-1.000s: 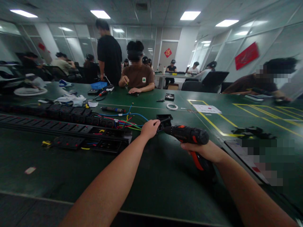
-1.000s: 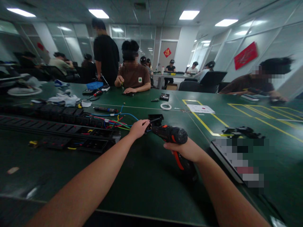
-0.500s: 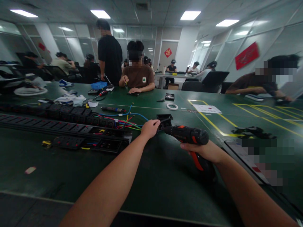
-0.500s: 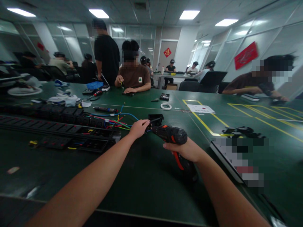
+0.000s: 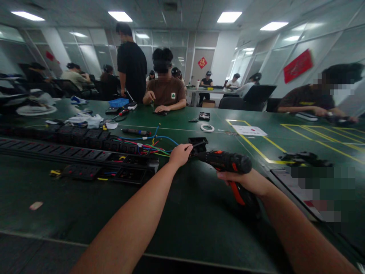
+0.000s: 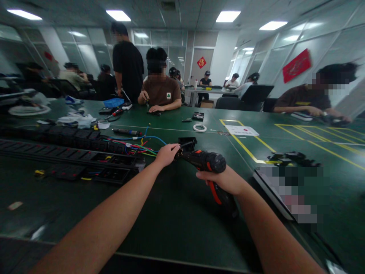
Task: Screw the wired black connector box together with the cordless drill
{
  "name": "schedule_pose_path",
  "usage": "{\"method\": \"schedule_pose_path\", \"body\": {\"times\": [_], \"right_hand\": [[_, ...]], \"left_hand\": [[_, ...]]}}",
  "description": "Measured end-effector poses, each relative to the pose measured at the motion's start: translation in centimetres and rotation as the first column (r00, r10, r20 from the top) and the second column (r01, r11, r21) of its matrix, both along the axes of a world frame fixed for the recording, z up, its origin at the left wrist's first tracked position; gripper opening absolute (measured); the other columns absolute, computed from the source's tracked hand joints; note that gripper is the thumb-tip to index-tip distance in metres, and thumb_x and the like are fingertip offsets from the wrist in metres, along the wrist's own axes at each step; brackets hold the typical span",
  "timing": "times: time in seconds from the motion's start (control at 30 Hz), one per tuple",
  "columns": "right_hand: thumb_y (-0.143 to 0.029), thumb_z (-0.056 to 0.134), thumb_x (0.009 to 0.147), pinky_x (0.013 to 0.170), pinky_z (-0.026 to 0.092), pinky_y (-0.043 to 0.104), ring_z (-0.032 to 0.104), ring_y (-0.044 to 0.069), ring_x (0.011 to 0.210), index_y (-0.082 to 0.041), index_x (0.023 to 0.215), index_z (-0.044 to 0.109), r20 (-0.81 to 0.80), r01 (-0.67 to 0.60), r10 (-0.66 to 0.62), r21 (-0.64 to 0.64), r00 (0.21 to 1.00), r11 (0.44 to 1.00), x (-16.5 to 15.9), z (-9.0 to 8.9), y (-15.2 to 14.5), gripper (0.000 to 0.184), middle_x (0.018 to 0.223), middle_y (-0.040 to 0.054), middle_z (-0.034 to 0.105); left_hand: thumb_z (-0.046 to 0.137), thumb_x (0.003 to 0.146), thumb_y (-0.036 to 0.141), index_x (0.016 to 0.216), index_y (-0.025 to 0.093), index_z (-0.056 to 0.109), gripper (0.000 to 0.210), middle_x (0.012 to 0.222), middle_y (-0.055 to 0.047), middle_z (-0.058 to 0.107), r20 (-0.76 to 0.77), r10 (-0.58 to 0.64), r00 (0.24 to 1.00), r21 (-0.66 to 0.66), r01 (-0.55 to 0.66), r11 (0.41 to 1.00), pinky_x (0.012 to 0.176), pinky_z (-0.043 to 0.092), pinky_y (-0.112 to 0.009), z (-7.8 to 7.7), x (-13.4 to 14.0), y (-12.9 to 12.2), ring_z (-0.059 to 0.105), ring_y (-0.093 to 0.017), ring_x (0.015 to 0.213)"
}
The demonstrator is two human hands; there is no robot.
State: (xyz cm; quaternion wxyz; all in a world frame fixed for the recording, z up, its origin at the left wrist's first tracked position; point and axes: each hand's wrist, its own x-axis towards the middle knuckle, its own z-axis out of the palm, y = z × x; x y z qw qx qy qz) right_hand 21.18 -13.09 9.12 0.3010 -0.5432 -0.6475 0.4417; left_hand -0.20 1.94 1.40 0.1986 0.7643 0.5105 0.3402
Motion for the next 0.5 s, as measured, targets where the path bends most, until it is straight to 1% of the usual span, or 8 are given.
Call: {"method": "schedule_pose_path", "body": {"times": [0.13, 0.3, 0.5], "right_hand": [[-0.044, 0.080, 0.071, 0.061, 0.047, 0.031, 0.058, 0.017, 0.065, -0.019, 0.091, 0.067, 0.008, -0.001, 0.001, 0.000, 1.000, 1.000, -0.08, -0.12, -0.05, 0.035, 0.075, -0.0002, 0.063], [-0.043, 0.080, 0.071, 0.059, 0.047, 0.030, 0.058, 0.017, 0.064, -0.020, 0.089, 0.067, 0.016, -0.012, 0.011, 0.019, 1.000, 1.000, -0.37, 0.16, -0.20, 0.032, 0.074, -0.0001, 0.063], [-0.042, 0.080, 0.072, 0.060, 0.048, 0.031, 0.058, 0.017, 0.064, -0.019, 0.089, 0.067, 0.004, -0.021, 0.021, 0.016, 1.000, 1.000, -0.31, 0.16, -0.12, 0.031, 0.075, 0.0001, 0.063]], "left_hand": [[0.042, 0.100, 0.043, 0.124, 0.025, 0.072, 0.043, 0.127, -0.006, 0.071, -0.003, 0.005, 1.000, -0.001, -0.005, 1.000, 0.101, 0.047, -0.032, 0.05, -0.02, -0.05, 0.063, -0.024, 0.116], [0.042, 0.099, 0.043, 0.124, 0.025, 0.072, 0.043, 0.127, -0.006, 0.071, 0.007, -0.005, 1.000, 0.012, 0.004, 1.000, 0.101, 0.047, -0.033, 0.03, -0.07, -0.09, 0.063, -0.025, 0.116], [0.042, 0.100, 0.043, 0.124, 0.025, 0.072, 0.042, 0.127, -0.005, 0.071, 0.005, 0.002, 1.000, -0.002, -0.002, 1.000, 0.101, 0.047, -0.032, 0.06, -0.02, -0.11, 0.063, -0.024, 0.117]]}}
